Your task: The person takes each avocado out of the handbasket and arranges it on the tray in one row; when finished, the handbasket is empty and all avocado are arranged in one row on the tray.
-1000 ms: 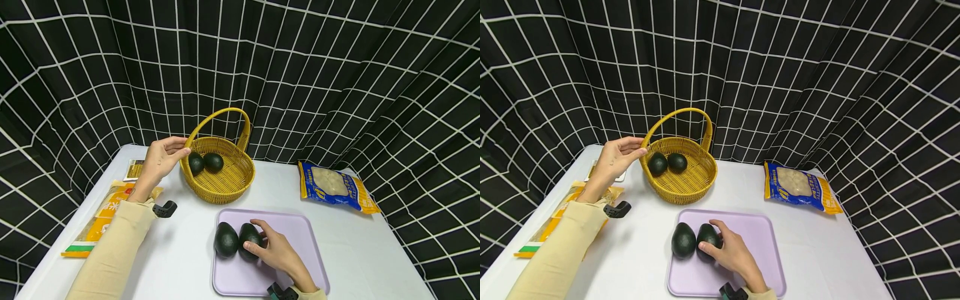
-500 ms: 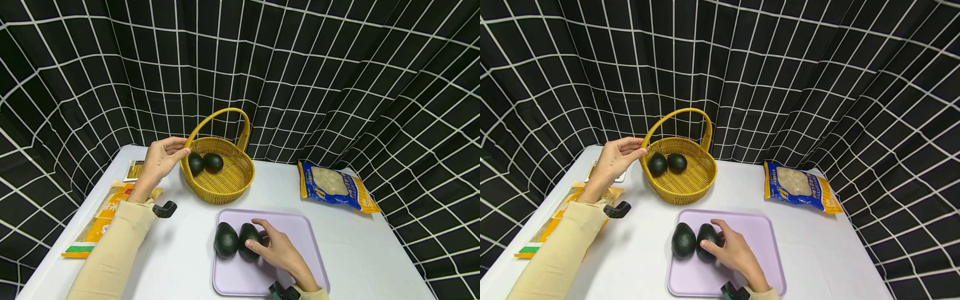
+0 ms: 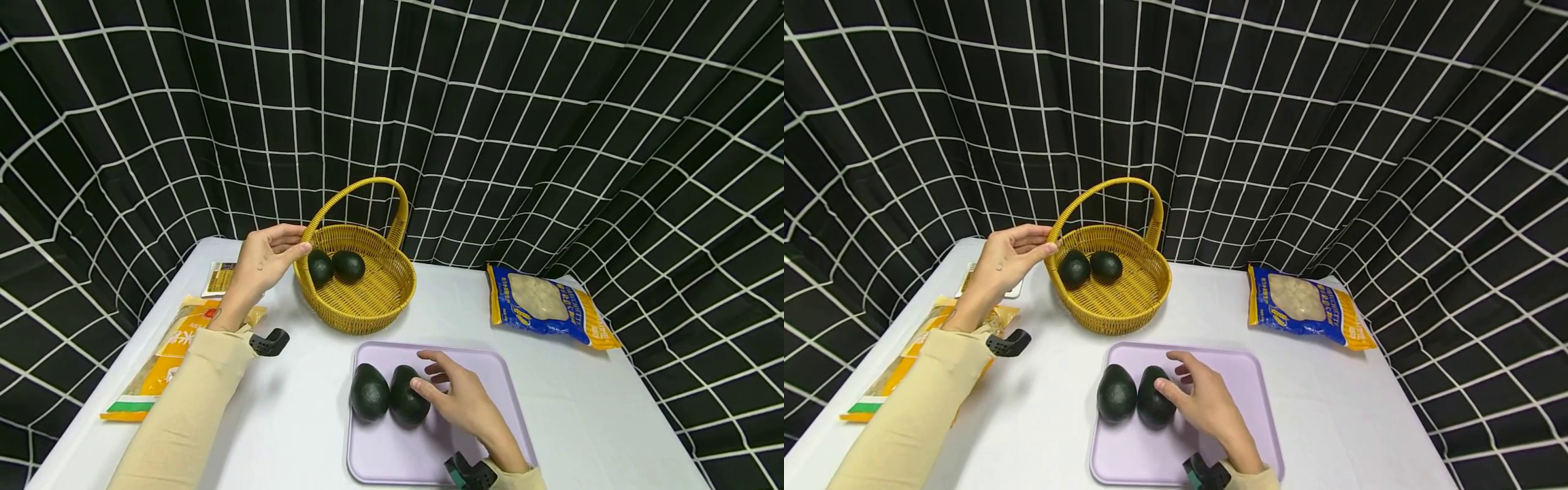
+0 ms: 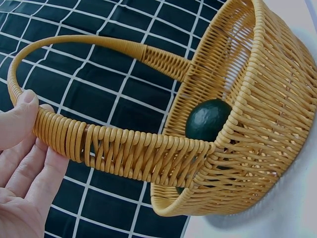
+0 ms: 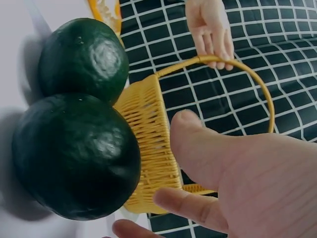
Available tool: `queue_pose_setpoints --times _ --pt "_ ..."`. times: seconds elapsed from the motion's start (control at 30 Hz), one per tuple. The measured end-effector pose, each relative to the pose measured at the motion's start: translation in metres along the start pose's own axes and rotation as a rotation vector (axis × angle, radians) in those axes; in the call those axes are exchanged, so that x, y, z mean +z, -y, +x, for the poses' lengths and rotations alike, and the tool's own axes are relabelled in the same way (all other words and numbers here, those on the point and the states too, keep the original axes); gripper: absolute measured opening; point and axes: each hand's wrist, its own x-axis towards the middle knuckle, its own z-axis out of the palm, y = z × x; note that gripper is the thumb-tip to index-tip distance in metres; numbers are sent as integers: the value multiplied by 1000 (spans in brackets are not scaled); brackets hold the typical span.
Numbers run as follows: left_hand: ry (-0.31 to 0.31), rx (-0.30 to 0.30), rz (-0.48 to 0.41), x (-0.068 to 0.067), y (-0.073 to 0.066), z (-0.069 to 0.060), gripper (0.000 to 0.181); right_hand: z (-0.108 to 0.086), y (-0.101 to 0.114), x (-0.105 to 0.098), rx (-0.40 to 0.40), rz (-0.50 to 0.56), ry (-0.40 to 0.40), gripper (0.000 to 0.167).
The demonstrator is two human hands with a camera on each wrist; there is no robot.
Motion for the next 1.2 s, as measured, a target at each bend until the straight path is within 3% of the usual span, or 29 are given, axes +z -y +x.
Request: queue_pose_setpoints --times 0.4,0.8,1.2 --pt "-17 -10 8 1 0 0 36 4 -2 0 -45 37 -86 28" --pt "-9 7 4 1 0 0 37 6 0 -4 -71 45 -156 23" --pt "-18 31 25 2 2 2 36 12 5 -12 -94 84 -141 22"
